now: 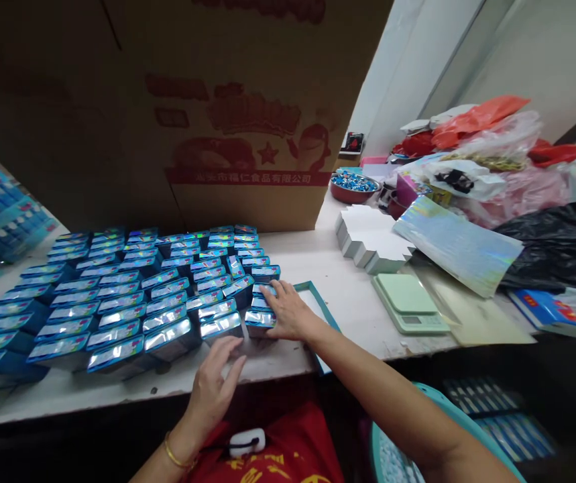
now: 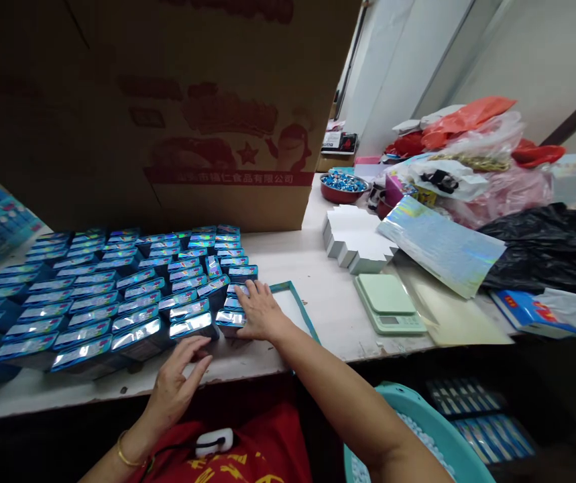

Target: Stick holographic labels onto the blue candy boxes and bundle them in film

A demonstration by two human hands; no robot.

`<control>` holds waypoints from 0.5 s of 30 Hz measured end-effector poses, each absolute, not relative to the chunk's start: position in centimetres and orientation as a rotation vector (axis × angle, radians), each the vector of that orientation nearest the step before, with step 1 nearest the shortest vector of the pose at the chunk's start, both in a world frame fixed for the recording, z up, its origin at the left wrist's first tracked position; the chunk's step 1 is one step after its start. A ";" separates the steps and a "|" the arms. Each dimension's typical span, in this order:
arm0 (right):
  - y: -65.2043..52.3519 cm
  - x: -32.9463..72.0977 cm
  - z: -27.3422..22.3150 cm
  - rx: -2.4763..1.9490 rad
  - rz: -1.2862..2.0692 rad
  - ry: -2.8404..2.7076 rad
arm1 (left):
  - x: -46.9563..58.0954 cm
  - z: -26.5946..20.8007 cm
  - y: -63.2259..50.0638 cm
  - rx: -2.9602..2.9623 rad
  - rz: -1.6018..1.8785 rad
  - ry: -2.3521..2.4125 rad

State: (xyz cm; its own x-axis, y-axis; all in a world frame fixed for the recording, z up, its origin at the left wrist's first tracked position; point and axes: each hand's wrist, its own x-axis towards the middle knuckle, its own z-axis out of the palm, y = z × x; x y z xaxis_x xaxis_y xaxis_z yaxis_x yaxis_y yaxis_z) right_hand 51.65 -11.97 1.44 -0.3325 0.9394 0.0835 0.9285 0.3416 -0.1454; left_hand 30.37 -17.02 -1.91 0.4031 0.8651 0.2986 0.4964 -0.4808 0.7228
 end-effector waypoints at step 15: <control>-12.9 57.8 4.9 -1.464 0.163 -2.425 | 34.0 -5.1 -17.6 2.346 0.744 0.980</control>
